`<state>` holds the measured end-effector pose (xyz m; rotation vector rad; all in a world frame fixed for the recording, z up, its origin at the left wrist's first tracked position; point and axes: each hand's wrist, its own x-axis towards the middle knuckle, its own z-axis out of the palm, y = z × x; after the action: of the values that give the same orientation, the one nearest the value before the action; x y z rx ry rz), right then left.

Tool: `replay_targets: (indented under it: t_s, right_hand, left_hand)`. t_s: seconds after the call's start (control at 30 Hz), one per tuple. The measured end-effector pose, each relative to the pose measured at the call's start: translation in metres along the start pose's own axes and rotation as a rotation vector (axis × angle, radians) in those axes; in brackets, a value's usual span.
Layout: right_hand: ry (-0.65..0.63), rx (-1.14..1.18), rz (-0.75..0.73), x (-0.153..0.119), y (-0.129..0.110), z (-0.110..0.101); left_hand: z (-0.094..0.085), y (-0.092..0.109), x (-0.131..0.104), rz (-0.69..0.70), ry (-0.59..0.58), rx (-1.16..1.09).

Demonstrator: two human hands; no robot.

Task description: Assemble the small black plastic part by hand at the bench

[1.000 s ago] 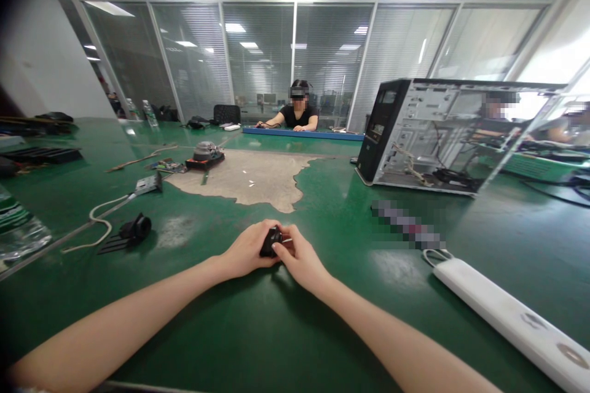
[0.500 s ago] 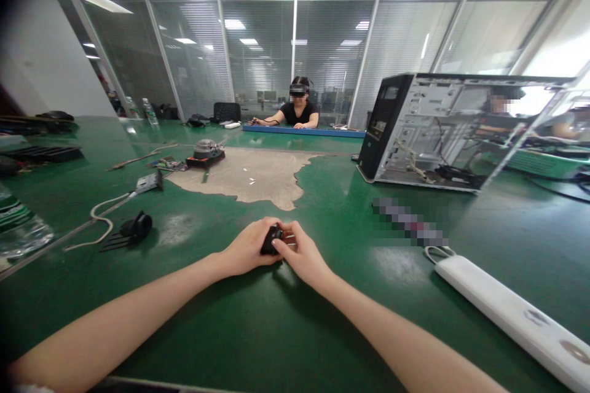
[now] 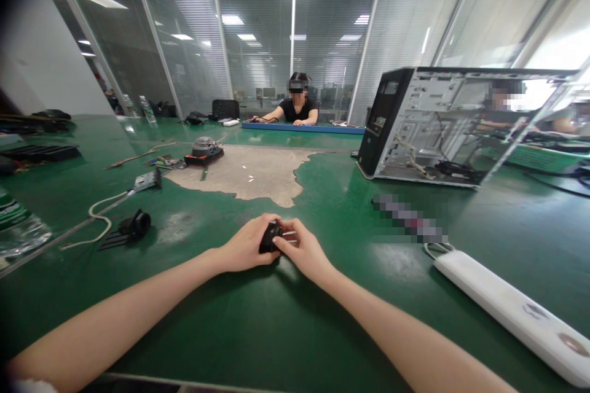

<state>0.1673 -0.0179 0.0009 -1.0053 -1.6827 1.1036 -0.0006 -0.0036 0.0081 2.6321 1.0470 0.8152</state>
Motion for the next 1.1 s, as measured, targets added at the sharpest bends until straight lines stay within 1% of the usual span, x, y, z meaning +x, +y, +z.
replay_targets:
  t_s: [0.13,0.23,0.33,0.4,0.5,0.6,0.7,0.8,0.9,1.0,1.1]
  right_hand:
    - [-0.061,0.087,-0.032,-0.004,-0.0025,-0.0002]
    - [-0.03,0.108,-0.02,-0.0038,-0.002,0.0008]
    - [0.01,0.091,-0.006,-0.0007,0.0009,0.0016]
    - [0.014,0.063,0.007,0.001,0.0023,0.0012]
    - [-0.032,0.047,0.004,0.0006,0.0018,-0.0005]
    - [-0.09,0.11,-0.039,-0.0021,-0.0006,-0.0017]
    - [-0.073,0.14,-0.051,-0.0028,-0.0017,-0.0008]
    - [-0.008,0.108,-0.023,0.0002,0.0001,0.0015]
    - [0.023,0.055,-0.001,0.003,0.0028,0.0025]
    - [0.009,0.001,0.015,0.002,0.0028,0.0015]
    - [-0.039,0.008,-0.022,-0.0021,-0.0009,0.0006]
  left_hand:
    - [-0.0005,-0.0012,-0.0007,0.012,-0.005,0.0]
    - [0.0007,-0.0019,-0.0018,0.022,0.007,-0.005]
    - [0.0022,-0.0019,-0.0026,0.031,0.022,-0.004]
    - [0.0026,-0.0019,-0.0025,0.03,0.024,0.002]
    - [0.0025,-0.0021,-0.0019,0.026,0.018,0.019]
    - [0.0021,-0.002,-0.0015,0.026,0.008,0.031]
    - [0.0022,-0.0017,-0.0014,0.024,0.009,0.033]
    - [0.0027,-0.0016,-0.0013,0.01,0.021,0.019]
    - [0.0031,-0.0019,-0.001,0.012,0.02,0.007]
    - [0.0029,-0.0021,-0.0007,0.016,0.013,0.004]
    - [0.0024,-0.0016,-0.0007,0.012,0.01,-0.007]
